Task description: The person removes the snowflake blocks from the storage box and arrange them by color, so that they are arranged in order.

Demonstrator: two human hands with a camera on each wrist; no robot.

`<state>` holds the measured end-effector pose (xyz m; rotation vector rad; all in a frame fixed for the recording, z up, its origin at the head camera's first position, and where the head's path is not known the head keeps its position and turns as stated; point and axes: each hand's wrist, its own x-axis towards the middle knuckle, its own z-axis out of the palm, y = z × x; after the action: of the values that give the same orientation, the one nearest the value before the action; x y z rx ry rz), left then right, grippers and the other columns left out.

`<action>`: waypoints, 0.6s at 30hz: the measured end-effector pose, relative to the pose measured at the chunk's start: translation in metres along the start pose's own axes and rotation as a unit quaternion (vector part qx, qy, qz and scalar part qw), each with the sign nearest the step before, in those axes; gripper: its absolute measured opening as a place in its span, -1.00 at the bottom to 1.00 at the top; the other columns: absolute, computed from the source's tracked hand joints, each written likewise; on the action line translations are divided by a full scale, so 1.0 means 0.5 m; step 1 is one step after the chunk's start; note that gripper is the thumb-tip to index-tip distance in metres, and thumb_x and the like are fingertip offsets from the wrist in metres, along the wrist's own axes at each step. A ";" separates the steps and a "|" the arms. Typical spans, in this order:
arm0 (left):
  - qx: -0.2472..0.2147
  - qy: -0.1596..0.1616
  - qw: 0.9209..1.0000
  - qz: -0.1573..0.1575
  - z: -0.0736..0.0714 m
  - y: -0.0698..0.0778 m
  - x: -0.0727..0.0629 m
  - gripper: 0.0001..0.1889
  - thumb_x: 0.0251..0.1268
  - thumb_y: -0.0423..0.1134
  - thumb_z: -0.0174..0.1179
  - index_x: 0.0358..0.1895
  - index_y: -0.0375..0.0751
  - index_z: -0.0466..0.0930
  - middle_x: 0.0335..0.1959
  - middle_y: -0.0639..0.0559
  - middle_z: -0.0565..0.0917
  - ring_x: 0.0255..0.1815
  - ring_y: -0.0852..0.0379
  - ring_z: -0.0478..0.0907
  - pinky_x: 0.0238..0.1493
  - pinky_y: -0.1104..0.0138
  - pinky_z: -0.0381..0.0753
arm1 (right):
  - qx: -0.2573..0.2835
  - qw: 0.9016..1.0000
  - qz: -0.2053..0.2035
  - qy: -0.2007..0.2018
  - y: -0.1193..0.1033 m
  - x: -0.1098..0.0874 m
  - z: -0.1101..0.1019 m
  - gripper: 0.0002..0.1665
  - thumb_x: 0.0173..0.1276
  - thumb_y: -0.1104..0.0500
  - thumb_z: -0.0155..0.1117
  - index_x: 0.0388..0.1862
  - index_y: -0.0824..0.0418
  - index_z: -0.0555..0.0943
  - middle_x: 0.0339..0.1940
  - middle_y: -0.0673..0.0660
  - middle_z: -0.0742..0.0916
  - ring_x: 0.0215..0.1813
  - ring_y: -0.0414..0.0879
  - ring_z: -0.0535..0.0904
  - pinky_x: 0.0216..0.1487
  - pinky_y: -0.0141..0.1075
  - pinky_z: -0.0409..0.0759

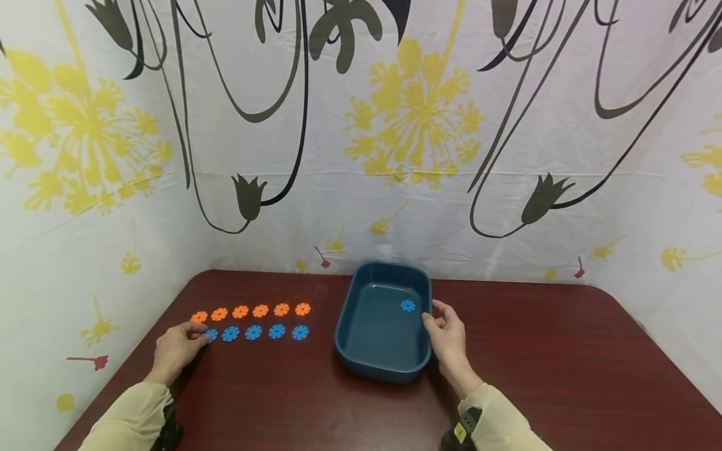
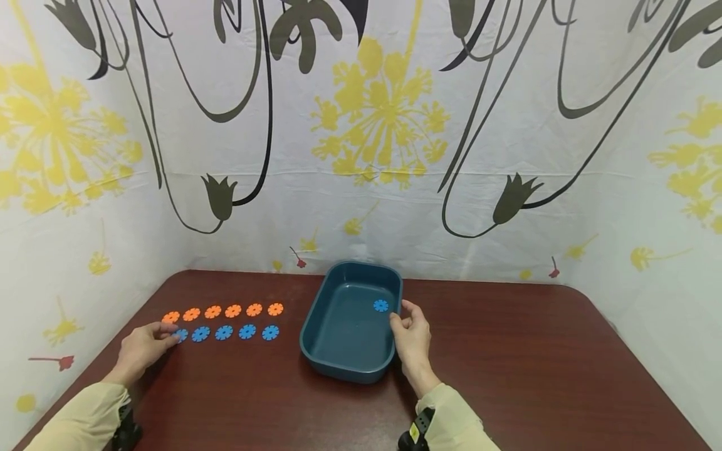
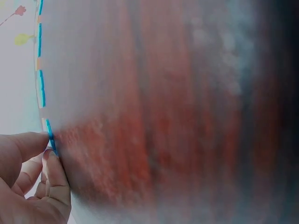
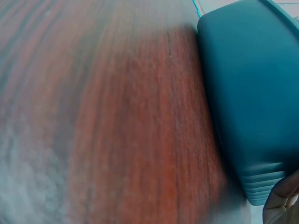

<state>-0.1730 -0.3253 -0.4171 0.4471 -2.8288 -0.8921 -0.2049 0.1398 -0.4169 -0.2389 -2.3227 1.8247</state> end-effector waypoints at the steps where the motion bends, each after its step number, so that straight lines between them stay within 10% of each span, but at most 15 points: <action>1: -0.001 -0.002 1.000 -0.001 0.000 0.000 -0.001 -0.68 0.23 -0.22 0.20 -0.07 -0.41 0.58 -0.25 -0.28 0.64 -0.23 -0.16 0.54 -0.23 0.02 0.48 | -0.001 1.000 0.000 0.001 0.000 0.001 0.000 -0.49 0.36 0.22 0.12 0.27 0.30 0.37 -0.57 0.11 0.52 -0.56 -0.21 0.37 -0.55 -0.40 0.36; 11: -0.012 0.001 1.000 0.012 -0.004 0.020 0.002 -0.60 0.25 -0.15 0.19 0.00 -0.44 0.55 -0.19 -0.31 0.64 -0.16 -0.20 0.54 -0.23 0.05 0.49 | 0.004 1.000 0.001 0.006 0.001 0.001 0.004 -0.51 0.36 0.23 0.12 0.26 0.29 0.38 -0.55 0.17 0.53 -0.56 -0.18 0.38 -0.57 -0.40 0.36; 18: -0.085 -0.011 0.996 0.038 0.015 0.090 0.006 -0.61 0.30 -0.18 0.17 0.05 -0.43 0.53 -0.17 -0.29 0.66 -0.30 -0.02 0.58 -0.43 0.35 0.50 | 0.006 1.000 0.002 0.008 0.000 0.000 0.002 -0.51 0.36 0.23 0.12 0.26 0.30 0.39 -0.56 0.14 0.53 -0.57 -0.20 0.37 -0.56 -0.41 0.35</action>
<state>-0.1880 -0.2871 -0.3968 0.3068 -2.7381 -1.1162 -0.2053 0.1391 -0.4172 -0.2543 -2.3024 1.8304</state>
